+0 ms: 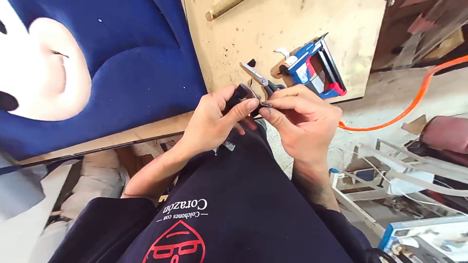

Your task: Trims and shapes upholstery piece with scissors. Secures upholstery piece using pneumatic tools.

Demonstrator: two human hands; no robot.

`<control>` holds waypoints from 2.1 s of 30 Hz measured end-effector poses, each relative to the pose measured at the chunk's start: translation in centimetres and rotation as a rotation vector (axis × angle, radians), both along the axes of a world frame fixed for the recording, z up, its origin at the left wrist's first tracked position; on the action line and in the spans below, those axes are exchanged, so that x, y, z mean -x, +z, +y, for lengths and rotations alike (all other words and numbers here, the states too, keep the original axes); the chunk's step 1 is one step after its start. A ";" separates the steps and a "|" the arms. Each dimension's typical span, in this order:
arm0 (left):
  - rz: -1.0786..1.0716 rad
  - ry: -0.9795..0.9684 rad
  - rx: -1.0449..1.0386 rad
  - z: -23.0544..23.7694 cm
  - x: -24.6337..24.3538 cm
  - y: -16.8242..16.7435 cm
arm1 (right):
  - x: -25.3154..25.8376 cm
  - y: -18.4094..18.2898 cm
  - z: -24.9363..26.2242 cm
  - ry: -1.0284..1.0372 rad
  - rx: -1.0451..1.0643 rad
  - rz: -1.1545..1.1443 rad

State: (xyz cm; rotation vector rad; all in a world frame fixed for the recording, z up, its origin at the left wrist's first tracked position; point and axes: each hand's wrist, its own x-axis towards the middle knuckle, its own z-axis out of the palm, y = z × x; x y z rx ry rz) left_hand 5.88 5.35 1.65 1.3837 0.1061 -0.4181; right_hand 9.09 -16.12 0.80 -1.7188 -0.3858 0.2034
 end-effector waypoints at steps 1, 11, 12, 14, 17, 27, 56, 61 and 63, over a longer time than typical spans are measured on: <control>-0.024 0.012 -0.066 -0.1 0.0 -0.1 | 0.0 0.1 0.1 -0.016 0.043 -0.053; 0.024 -0.017 0.066 0.2 -0.2 -0.9 | 0.7 -0.6 1.4 -0.142 0.269 -0.398; 0.040 -0.017 0.079 0.0 -0.2 -0.9 | 0.8 -0.7 1.5 -0.155 0.301 -0.447; 0.059 -0.005 0.101 -0.3 -0.1 -1.0 | 0.9 -1.0 1.8 -0.170 0.350 -0.532; 0.058 0.038 0.082 -1.1 0.1 -1.5 | 0.9 -1.4 2.0 -0.179 0.407 -0.629; 0.153 0.101 0.264 -2.2 1.9 -3.6 | 2.3 -3.0 0.8 -0.044 0.499 -0.686; -0.027 -0.130 -0.110 0.9 3.6 -0.1 | 3.0 -1.2 -2.2 0.182 0.362 -0.685; -0.085 -0.122 0.061 -0.1 4.4 -0.3 | -0.3 -3.7 -6.5 -0.194 0.800 -0.245; -0.083 -0.089 0.075 -0.5 4.5 -0.6 | -1.5 -6.8 -8.3 -0.249 0.937 -0.113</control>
